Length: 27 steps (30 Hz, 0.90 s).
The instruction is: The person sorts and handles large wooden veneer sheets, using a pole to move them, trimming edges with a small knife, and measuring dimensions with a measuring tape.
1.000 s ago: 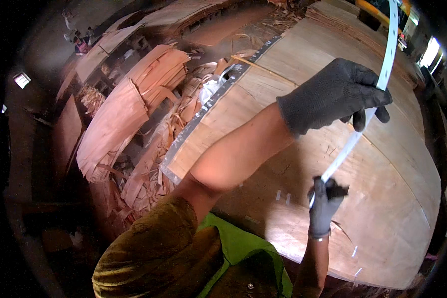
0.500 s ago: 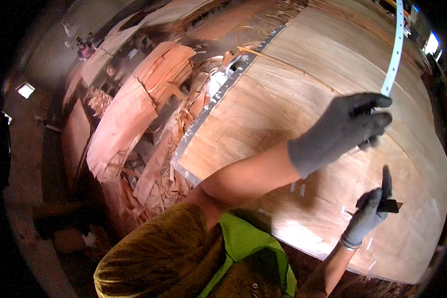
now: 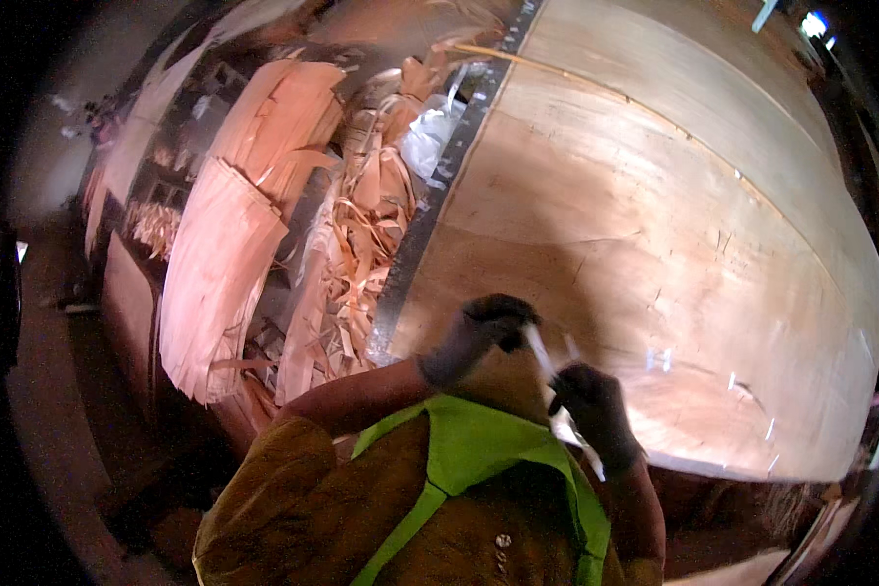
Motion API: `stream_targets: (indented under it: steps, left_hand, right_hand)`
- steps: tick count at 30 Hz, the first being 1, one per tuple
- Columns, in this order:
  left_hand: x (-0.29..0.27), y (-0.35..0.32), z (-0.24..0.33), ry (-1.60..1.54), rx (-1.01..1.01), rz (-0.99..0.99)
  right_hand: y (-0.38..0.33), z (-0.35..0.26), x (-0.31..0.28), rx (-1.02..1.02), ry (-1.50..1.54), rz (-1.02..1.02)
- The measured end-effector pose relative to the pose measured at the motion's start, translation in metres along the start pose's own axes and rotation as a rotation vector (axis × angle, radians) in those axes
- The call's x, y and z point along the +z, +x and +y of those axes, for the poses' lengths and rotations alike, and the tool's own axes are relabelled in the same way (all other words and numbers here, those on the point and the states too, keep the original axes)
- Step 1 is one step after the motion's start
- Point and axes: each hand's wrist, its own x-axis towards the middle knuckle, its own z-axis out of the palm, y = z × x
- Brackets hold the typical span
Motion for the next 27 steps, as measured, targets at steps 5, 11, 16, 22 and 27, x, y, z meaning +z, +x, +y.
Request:
stream_targets:
  steps: [5,11,16,22,27]
  left_hand:
    - [-0.160,0.002,-0.013,0.686,0.224,0.454]
    - [-0.192,0.045,0.018,1.730,0.494,0.212]
    - [-0.197,0.081,0.004,1.761,0.715,-0.054]
    - [-0.203,0.084,0.005,1.904,0.783,-0.185]
    - [-0.172,0.096,0.029,1.855,0.619,-0.235]
  right_hand:
    - [0.123,0.052,0.088,0.147,0.315,0.024]
    - [0.221,0.048,0.116,0.193,0.242,0.136]
    - [0.227,0.049,0.122,0.062,0.309,0.169]
    - [0.188,0.078,0.170,0.243,0.391,0.142]
    - [0.189,0.079,0.082,0.033,0.504,0.324]
